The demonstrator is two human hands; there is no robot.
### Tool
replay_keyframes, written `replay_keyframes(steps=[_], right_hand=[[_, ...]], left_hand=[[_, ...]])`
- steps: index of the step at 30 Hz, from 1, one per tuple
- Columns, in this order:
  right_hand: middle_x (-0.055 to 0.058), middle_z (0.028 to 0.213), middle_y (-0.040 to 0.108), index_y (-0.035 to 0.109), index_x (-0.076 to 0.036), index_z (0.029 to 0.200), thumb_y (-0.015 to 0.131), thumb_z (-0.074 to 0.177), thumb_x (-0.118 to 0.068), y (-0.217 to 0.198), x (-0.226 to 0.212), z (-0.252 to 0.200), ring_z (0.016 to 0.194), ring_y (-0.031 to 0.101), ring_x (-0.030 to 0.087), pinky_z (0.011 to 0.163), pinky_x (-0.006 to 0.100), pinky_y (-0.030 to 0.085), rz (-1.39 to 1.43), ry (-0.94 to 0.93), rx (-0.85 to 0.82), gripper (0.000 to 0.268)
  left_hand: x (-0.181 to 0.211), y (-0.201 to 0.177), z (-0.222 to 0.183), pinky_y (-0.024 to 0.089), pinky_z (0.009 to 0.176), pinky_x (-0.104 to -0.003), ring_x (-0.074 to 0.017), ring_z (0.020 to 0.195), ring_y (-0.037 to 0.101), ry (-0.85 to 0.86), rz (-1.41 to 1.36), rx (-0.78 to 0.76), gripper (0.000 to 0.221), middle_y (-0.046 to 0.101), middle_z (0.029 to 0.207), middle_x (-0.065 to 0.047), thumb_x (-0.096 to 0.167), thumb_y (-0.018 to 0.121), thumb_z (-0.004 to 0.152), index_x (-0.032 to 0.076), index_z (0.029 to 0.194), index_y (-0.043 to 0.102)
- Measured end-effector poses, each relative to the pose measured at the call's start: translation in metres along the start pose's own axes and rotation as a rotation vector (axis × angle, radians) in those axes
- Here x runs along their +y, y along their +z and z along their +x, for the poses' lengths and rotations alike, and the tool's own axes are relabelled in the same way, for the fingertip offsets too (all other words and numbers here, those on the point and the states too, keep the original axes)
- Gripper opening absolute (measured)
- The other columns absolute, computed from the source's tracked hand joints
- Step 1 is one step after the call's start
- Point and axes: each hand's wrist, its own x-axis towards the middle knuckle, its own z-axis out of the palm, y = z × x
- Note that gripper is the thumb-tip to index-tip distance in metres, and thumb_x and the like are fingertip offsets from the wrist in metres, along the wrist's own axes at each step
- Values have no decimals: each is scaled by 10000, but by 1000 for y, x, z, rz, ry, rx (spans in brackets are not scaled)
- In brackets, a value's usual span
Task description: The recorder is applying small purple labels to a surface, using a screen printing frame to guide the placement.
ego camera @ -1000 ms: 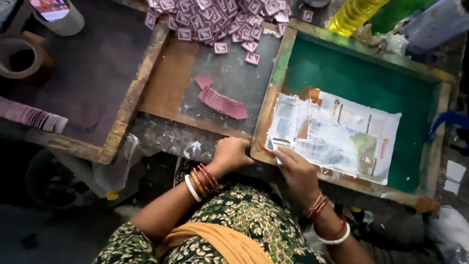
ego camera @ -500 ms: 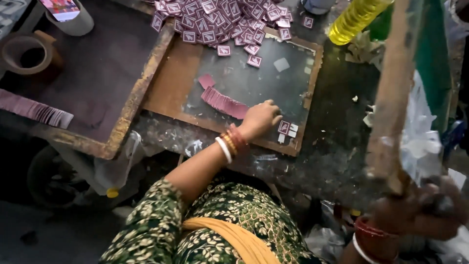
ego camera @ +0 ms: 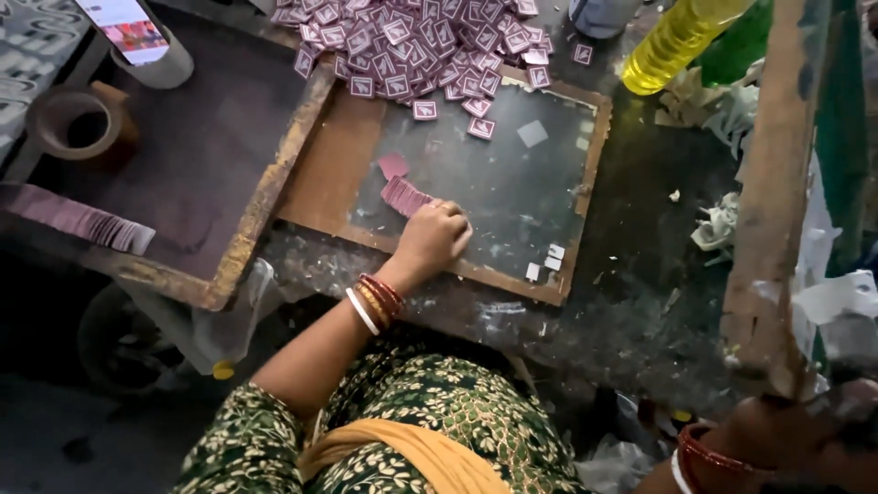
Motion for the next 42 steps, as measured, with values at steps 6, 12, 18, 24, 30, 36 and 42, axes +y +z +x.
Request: replay_keyframes(steps=[6,12,18,24,30,36,42], right_hand=[[224,1160,631,552,97,1170,567,1189,-186,11,12,-5,1038,601,271,927,452,517,283,92,75,283],[165,1124,649,562,83,1181,589,1196,-285,14,-44,19,1012,661,245,858,350,558,477,143,-1,370],[190,1175,671,572,110,1251,542,1218,-282,14,-6,7,1017,654,234,896,349,551,486,13,-5,395],[161,1050,682,616,75,1153,651,1187,-365,15,-13,8,925,639,219,792,316,517,384,90,49,443],[131,1147,708,642,0,1210,639,1168,-224,39,10,-59,1000,648,206,949,342,539,505,153,-159,227],[156,1010,740,731,-78,1126,695,936,-99,81,-79,-28,909,726,329,782,390,566,547,-106,-861,195],[168,928,722,744,-85,1095,719,947,-150,192,-66,-26,828,691,357,706,435,537,419,-239,-1030,164]], left_hand=[[26,17,-9,533,903,-428,-316,1008,667,91,-126,82,131,714,1029,-130,103,681,852,49,953,745],[56,77,13,538,929,-401,-318,1120,635,122,-137,-83,256,693,1122,-108,63,640,779,55,1004,761],[70,89,20,539,952,-385,-290,1121,648,189,-189,-127,149,706,1112,-85,82,657,801,65,916,750],[69,85,21,538,987,-378,-271,1150,641,181,-239,-128,169,707,1135,-54,89,661,795,89,933,759],[104,22,-2,565,792,-391,-309,906,710,128,-706,-197,212,738,977,-113,247,705,917,57,977,777],[90,-15,-38,567,719,-450,-359,780,726,-563,-525,-295,599,710,873,-212,532,784,781,-22,982,677],[64,-1,-43,535,773,-521,-440,861,685,-302,-85,-539,655,710,882,-225,636,787,770,9,925,675]])
